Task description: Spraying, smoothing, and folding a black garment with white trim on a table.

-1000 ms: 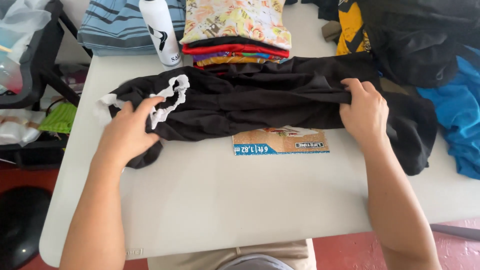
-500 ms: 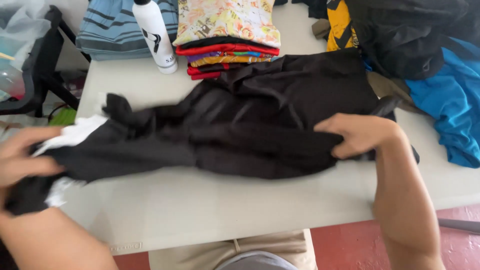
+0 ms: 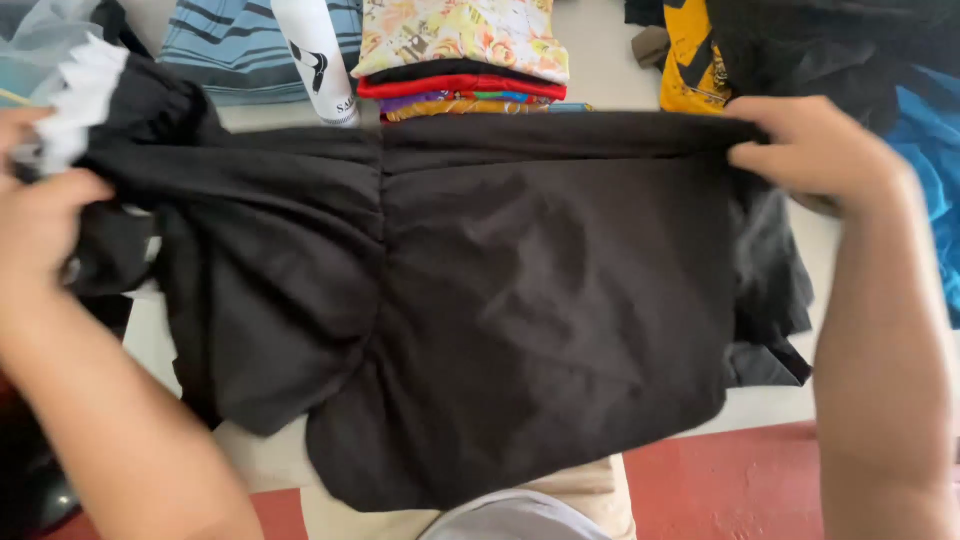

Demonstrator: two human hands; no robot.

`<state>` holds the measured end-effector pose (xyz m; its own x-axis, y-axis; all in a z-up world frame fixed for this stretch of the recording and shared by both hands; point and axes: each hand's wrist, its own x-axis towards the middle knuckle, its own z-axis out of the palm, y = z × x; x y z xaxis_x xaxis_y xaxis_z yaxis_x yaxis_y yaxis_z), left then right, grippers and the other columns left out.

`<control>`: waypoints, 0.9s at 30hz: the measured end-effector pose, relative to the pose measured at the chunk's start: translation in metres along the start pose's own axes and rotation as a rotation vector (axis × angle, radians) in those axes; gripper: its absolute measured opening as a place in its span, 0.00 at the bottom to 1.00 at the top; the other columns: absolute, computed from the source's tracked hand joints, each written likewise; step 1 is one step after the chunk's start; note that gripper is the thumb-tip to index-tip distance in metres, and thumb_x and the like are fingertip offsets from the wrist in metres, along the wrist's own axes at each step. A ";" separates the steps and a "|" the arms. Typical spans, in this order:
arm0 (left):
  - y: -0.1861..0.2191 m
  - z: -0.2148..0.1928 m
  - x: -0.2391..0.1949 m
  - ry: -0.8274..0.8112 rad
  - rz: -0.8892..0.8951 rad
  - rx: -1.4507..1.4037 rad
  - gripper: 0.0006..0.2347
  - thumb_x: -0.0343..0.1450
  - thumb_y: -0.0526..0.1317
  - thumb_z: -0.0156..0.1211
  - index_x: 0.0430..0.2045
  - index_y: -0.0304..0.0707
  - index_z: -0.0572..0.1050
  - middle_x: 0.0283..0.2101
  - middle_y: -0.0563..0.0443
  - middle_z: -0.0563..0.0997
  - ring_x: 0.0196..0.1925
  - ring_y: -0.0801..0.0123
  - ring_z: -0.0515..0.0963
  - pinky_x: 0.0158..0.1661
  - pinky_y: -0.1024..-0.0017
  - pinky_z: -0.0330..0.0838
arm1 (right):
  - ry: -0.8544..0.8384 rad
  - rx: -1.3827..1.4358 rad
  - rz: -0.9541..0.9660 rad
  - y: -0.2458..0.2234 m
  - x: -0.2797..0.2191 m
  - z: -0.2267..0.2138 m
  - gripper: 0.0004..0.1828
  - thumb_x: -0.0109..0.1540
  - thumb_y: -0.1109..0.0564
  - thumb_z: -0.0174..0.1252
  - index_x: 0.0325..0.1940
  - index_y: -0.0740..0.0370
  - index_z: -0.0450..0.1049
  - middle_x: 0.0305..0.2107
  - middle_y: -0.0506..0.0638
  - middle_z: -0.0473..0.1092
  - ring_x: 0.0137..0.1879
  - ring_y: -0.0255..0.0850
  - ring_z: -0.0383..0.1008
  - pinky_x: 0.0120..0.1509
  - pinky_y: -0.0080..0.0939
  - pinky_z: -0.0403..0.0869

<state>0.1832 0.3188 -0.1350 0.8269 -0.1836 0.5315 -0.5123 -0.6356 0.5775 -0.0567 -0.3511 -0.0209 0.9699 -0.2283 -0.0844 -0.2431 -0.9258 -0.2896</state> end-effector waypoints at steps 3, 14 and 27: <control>0.027 0.042 0.008 0.040 0.092 0.140 0.26 0.63 0.34 0.64 0.60 0.38 0.79 0.52 0.39 0.79 0.53 0.47 0.75 0.53 0.60 0.65 | 0.098 -0.215 -0.086 0.024 0.040 0.043 0.24 0.61 0.60 0.47 0.61 0.60 0.73 0.48 0.60 0.76 0.52 0.59 0.74 0.56 0.57 0.69; 0.149 0.056 -0.021 -0.295 -0.380 0.221 0.32 0.68 0.49 0.66 0.68 0.43 0.63 0.71 0.37 0.43 0.76 0.43 0.45 0.65 0.43 0.54 | 0.532 -0.733 -0.353 0.051 0.077 0.123 0.22 0.61 0.63 0.55 0.59 0.49 0.67 0.46 0.53 0.61 0.21 0.50 0.72 0.16 0.48 0.72; 0.176 0.061 -0.030 -0.464 -0.233 0.515 0.31 0.64 0.38 0.69 0.65 0.47 0.67 0.65 0.28 0.54 0.65 0.28 0.61 0.57 0.37 0.60 | 0.134 -0.568 0.074 0.021 0.011 0.084 0.38 0.59 0.39 0.56 0.75 0.31 0.60 0.59 0.60 0.66 0.62 0.65 0.66 0.59 0.65 0.72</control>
